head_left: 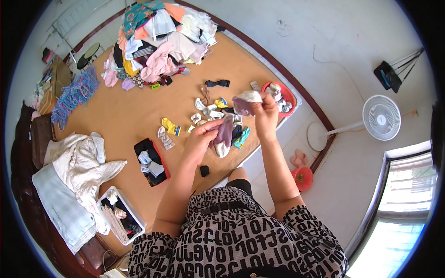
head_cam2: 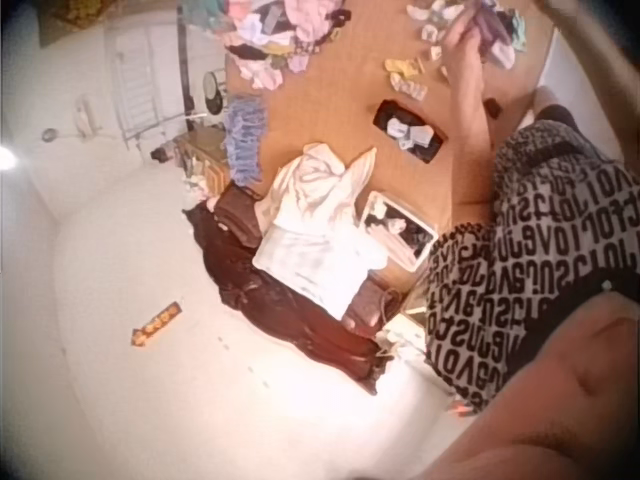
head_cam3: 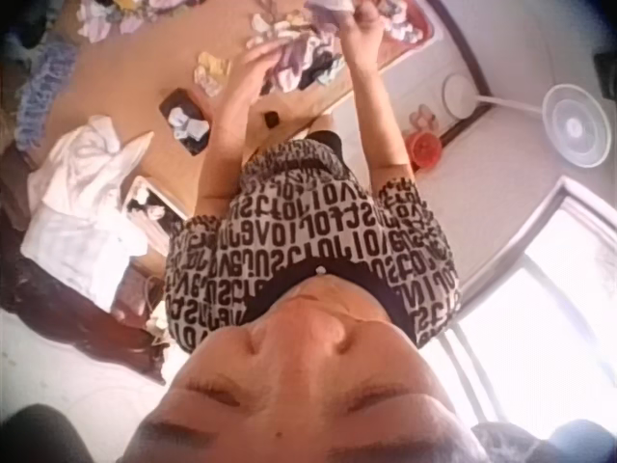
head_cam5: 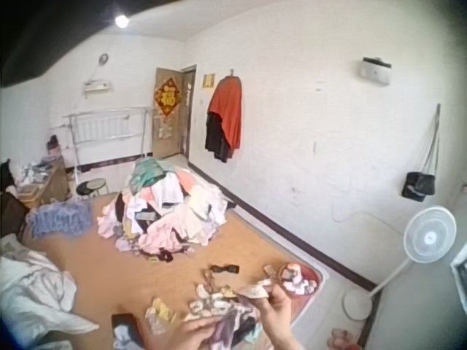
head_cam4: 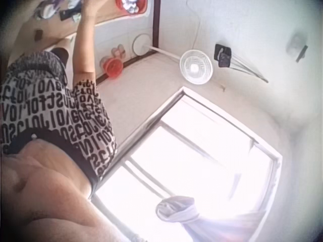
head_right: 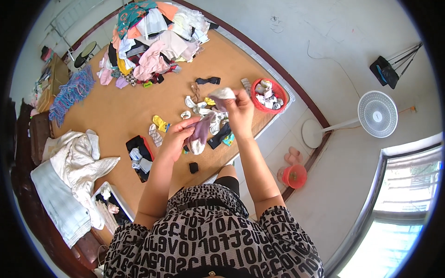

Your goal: The person pairs and folds socks by hand from a pile on a bed, placing folded socks into a basket.

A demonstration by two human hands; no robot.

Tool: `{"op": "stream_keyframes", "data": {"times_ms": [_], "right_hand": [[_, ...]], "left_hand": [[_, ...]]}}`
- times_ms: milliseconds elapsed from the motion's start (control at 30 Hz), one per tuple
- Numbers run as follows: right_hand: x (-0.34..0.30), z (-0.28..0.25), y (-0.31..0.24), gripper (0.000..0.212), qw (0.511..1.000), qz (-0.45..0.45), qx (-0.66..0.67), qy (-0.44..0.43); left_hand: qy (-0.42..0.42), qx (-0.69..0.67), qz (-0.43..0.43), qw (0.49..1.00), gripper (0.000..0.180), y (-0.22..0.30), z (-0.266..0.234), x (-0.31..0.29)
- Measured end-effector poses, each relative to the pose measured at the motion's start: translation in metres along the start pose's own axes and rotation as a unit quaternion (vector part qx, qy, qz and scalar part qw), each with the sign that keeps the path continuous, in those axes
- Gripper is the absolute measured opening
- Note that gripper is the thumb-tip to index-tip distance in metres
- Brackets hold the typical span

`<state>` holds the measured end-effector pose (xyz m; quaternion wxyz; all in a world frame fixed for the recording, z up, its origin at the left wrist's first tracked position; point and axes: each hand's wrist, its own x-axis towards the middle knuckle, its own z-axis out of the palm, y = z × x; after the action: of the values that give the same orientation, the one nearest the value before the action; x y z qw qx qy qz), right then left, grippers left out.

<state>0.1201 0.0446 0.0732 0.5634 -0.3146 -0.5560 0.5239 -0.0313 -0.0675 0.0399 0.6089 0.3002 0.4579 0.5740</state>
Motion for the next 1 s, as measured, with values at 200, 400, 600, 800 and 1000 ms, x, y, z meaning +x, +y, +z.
{"op": "stream_keyframes", "data": {"times_ms": [200, 400, 600, 800, 1000], "right_hand": [[-0.071, 0.020, -0.012, 0.027, 0.940, -0.071, -0.150, -0.299], [-0.096, 0.030, -0.035, 0.043, 0.875, -0.189, -0.273, -0.352], [-0.072, 0.032, -0.005, 0.025, 0.923, -0.195, -0.314, -0.107], [-0.100, 0.061, 0.008, 0.018, 0.909, -0.025, -0.406, -0.092], [-0.142, 0.059, 0.062, 0.023, 0.796, -0.295, -0.501, -0.171]], "left_hand": [[0.038, -0.258, -0.085, 0.962, 0.026, -0.007, -0.021, -0.018], [0.034, -0.228, -0.074, 0.970, 0.027, -0.007, -0.027, -0.037], [-0.005, -0.315, -0.122, 0.941, 0.036, -0.019, -0.018, -0.041], [-0.054, -0.437, -0.163, 0.883, 0.056, -0.079, -0.018, -0.032], [-0.430, -0.603, -0.008, 0.672, 0.041, -0.120, -0.040, 0.008]]}}
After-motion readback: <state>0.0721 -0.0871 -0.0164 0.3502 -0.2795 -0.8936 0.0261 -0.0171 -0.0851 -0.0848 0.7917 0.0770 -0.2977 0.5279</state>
